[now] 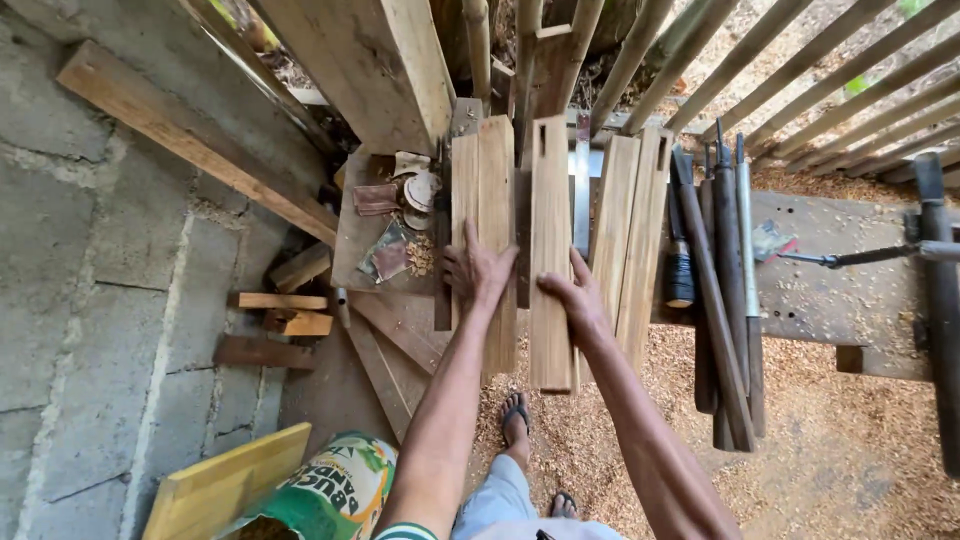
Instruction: The person picks up slotted wooden planks and small wooden blocks, aligns a block with the slot in a plank, and taps it into place using a hammer. They repeat this fitting on several planks, then carry a plank across the workshop.
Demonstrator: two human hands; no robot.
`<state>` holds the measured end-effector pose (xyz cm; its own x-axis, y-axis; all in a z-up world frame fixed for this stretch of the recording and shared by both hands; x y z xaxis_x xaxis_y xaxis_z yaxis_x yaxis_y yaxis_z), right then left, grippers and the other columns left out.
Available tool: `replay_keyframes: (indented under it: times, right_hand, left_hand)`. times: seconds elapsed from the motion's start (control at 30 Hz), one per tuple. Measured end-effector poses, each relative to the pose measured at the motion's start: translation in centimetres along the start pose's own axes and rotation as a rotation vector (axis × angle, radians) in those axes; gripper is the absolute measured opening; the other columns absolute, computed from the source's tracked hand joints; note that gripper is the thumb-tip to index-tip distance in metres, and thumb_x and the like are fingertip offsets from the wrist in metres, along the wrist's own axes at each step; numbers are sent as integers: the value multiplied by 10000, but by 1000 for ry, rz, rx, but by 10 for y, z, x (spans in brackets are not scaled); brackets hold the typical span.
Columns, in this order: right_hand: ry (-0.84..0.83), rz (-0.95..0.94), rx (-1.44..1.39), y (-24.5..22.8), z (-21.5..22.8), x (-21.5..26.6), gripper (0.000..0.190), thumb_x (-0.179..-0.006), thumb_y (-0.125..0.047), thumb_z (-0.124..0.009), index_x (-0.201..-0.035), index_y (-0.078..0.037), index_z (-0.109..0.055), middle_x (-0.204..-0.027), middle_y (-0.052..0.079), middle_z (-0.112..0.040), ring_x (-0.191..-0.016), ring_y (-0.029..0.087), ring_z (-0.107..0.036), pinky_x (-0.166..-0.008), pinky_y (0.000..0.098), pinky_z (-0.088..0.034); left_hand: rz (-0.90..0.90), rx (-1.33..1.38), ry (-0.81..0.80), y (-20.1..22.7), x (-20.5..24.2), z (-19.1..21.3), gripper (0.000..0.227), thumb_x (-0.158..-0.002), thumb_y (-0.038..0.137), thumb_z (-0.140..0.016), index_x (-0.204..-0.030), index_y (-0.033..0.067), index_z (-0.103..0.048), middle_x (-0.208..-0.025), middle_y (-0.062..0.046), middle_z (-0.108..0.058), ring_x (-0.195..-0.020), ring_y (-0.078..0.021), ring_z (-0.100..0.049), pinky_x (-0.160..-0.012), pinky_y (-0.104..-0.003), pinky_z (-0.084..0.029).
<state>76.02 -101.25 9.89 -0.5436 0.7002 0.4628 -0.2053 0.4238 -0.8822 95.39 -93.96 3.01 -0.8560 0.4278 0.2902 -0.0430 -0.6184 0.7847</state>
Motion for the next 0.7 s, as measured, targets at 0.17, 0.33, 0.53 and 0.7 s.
replay_keyframes:
  times: [0.17, 0.33, 0.53, 0.7]
  right_hand:
    - [193, -134, 479, 7, -8, -41, 1123, -648, -365, -773, -1611, -243, -208, -1401, 258, -503, -1055, 377, -651, -875, 501, -603]
    - [393, -114, 978, 28, -11, -66, 1087, -680, -488, -822, -1614, -415, -272, -1566, 296, -253, -1285, 446, -441, -1020, 595, -442]
    - [488, -14, 1007, 62, -21, -68, 1140, -640, -560, -827, -1613, -405, -253, -1602, 298, -198, -1339, 467, -383, -1030, 627, -391]
    - [327, -31, 1006, 50, -20, -83, 1011, -786, -633, -762, -1611, -338, -257, -1603, 339, -166, -1397, 512, -329, -1082, 661, -365]
  left_hand:
    - [199, -377, 7, -13, -10, 17, 1167, -668, 529, -891, -1612, 331, -233, -1616, -325, -197, -1467, -515, -292, -1180, -697, -220]
    - [78, -463, 70, -11, -15, 28, 1133, -673, 541, -888, -1591, 299, -270, -1609, -290, -206, -1454, -502, -258, -1139, -701, -225]
    - [123, -518, 60, -13, -21, 21, 1116, -700, 648, -802, -1612, 296, -264, -1622, -264, -228, -1427, -473, -334, -1108, -646, -311]
    - [-73, -299, 118, -1, -13, 39, 935, -849, 613, -720, -1612, 234, -333, -1650, -289, -214, -1491, -467, -275, -1147, -663, -242]
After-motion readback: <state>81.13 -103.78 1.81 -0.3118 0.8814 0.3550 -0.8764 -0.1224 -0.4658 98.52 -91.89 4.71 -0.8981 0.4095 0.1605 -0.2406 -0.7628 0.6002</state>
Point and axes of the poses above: each hand's wrist, its own x-axis away from the middle knuckle, its own z-axis out of the back of the hand, y = z × x, the point moved 10 cm from there along -x, towards the middle knuckle
